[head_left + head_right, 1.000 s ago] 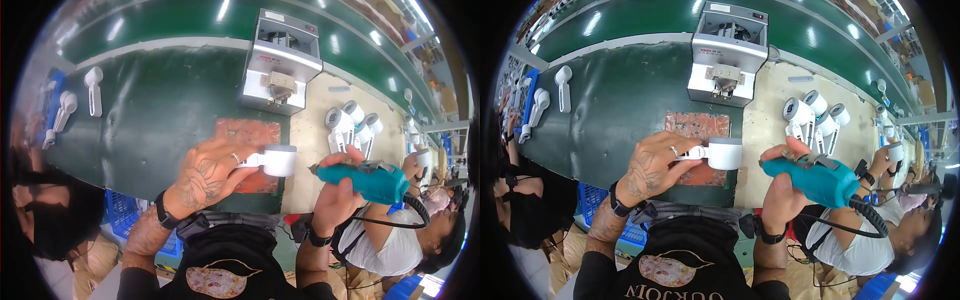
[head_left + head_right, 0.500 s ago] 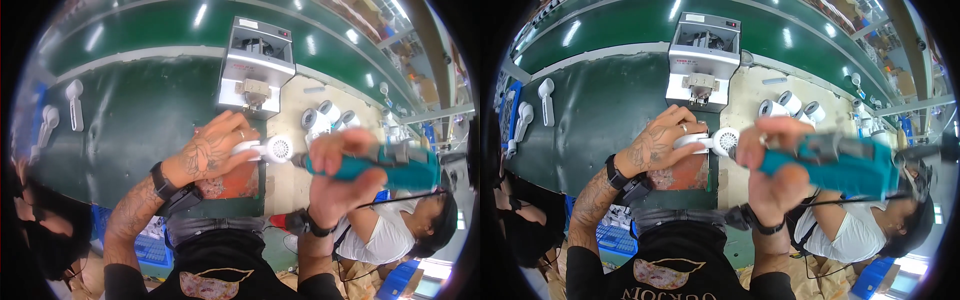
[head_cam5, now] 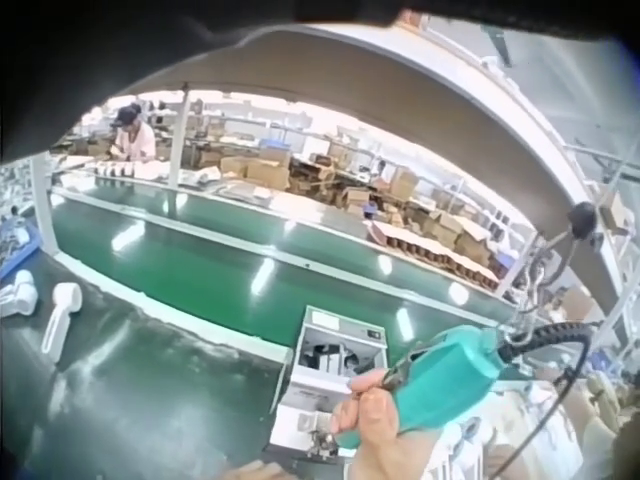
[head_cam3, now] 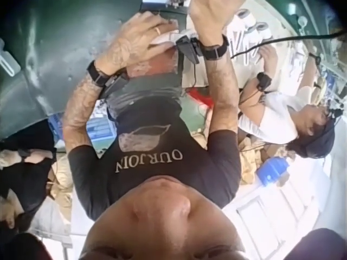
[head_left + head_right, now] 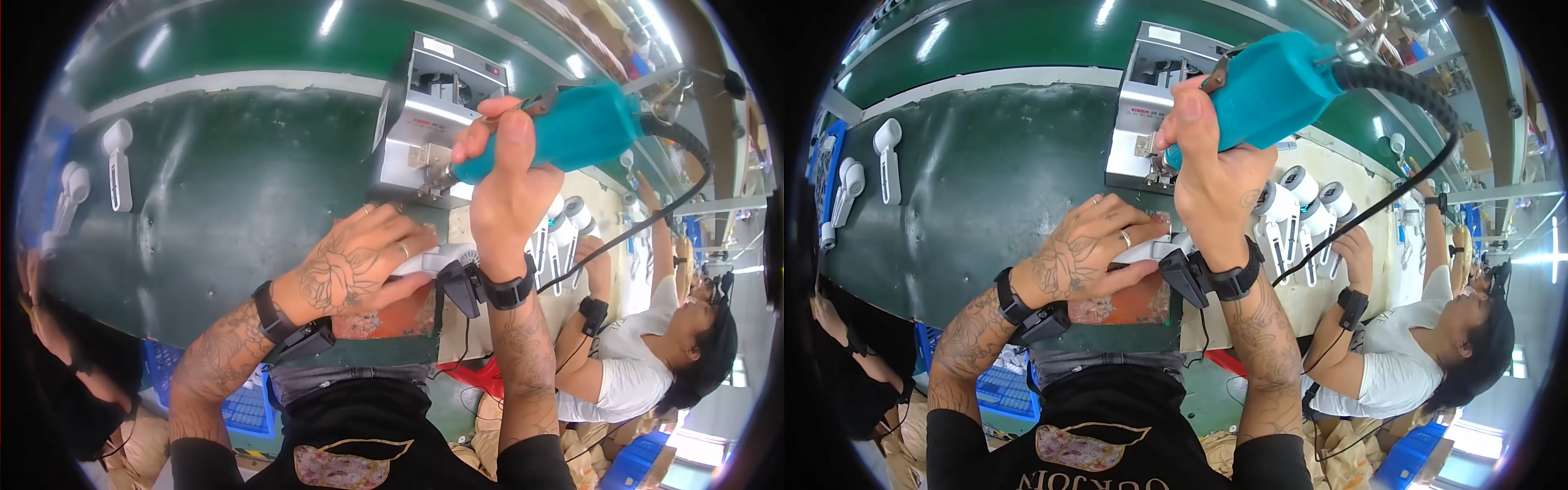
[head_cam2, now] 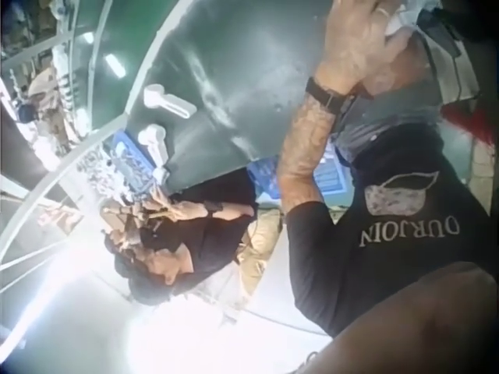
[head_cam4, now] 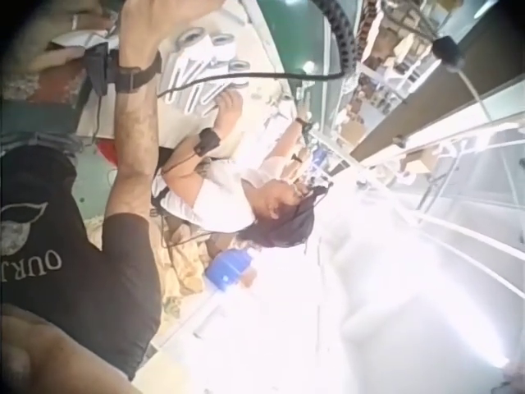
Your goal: The person assembles portable fans by using a power screwdriver to drive a screw into the handle, then snaps a battery cover onto the casing before placing the completed unit on the workbench.
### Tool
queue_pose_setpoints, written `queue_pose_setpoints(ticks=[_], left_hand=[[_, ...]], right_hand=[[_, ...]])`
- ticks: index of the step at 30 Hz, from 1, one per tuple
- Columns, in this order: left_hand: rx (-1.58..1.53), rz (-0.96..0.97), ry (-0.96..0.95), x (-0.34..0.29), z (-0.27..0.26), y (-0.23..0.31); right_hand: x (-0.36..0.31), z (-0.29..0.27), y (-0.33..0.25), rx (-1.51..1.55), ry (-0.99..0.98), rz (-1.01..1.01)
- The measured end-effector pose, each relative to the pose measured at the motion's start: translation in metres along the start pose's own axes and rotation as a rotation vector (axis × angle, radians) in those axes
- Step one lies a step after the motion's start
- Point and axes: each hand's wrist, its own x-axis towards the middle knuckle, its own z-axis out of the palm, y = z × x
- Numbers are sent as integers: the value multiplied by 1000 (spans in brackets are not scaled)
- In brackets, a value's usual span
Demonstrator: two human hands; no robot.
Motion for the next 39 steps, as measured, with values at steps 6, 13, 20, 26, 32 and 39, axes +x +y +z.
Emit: queue_pose_setpoints(ticks=[6, 13, 20, 26, 32, 39], left_hand=[[-41, -13, 9, 0, 3, -1], [-23, -23, 38, 0, 5, -4], [-20, -21, 48, -1, 5, -5], [-28, -7, 28, -2, 3, -1], [-17, -21, -3, 1, 2, 0], [62, -41, -26, 0, 5, -1]], right_hand=[[-6, -2, 7, 4, -26, 31], [-30, -8, -20, 56, 52, 179], [-55, -26, -23, 11, -2, 162], [-62, -26, -21, -10, -1, 124], [-65, -26, -16, 14, -41, 166], [-63, -22, -12, 45, -55, 198]])
